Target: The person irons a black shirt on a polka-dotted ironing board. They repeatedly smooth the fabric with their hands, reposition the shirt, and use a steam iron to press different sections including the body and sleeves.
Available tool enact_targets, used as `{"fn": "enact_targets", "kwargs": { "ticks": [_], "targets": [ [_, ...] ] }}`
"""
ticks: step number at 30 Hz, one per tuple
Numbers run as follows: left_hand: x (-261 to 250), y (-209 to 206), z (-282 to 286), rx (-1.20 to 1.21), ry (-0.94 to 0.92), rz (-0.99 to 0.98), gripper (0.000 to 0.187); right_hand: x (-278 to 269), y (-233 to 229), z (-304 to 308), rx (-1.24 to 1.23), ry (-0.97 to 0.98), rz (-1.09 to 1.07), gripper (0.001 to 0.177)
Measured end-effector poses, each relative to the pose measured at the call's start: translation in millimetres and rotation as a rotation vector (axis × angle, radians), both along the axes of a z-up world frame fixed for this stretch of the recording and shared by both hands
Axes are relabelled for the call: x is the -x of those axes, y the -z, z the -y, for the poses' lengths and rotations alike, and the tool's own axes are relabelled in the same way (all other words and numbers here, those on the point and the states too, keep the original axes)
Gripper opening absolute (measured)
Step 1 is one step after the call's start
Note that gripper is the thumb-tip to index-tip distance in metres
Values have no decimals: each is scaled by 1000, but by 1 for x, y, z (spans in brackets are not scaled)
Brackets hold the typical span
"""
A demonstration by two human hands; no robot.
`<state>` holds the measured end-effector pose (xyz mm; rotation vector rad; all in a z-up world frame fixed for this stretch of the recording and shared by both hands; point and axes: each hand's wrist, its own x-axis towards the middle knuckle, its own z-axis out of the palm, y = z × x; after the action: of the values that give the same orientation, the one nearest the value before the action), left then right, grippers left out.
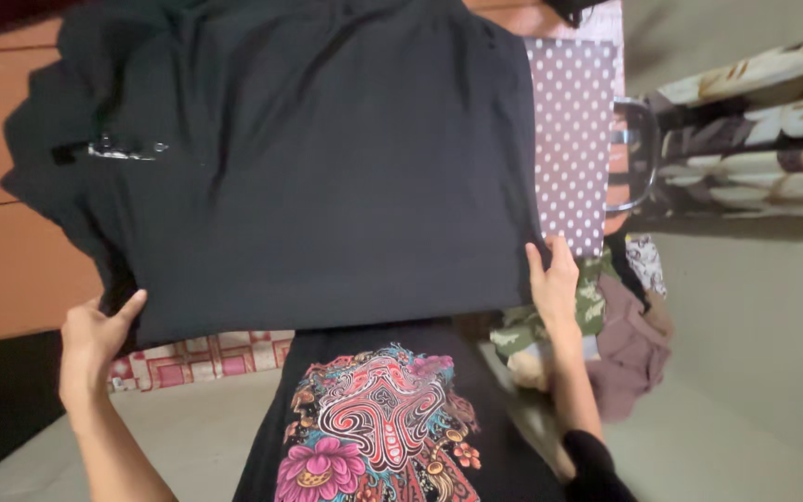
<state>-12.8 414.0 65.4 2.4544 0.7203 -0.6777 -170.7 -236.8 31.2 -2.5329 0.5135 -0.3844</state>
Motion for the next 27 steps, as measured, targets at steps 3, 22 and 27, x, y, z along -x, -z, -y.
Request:
{"fn": "enact_targets", "kwargs": {
  "ticks": [3, 22, 27],
  "targets": [
    [16, 22, -21, -143, 3, -130, 67, 27, 8, -15, -29, 32, -58, 33],
    [-157, -60, 391, 145, 1250, 863, 9, -194, 9, -16, 111, 135, -57, 39],
    [-184, 20, 540, 439, 1654, 1332, 51, -197, -1, -1, -177, -12, -130, 37]
  ]
}}
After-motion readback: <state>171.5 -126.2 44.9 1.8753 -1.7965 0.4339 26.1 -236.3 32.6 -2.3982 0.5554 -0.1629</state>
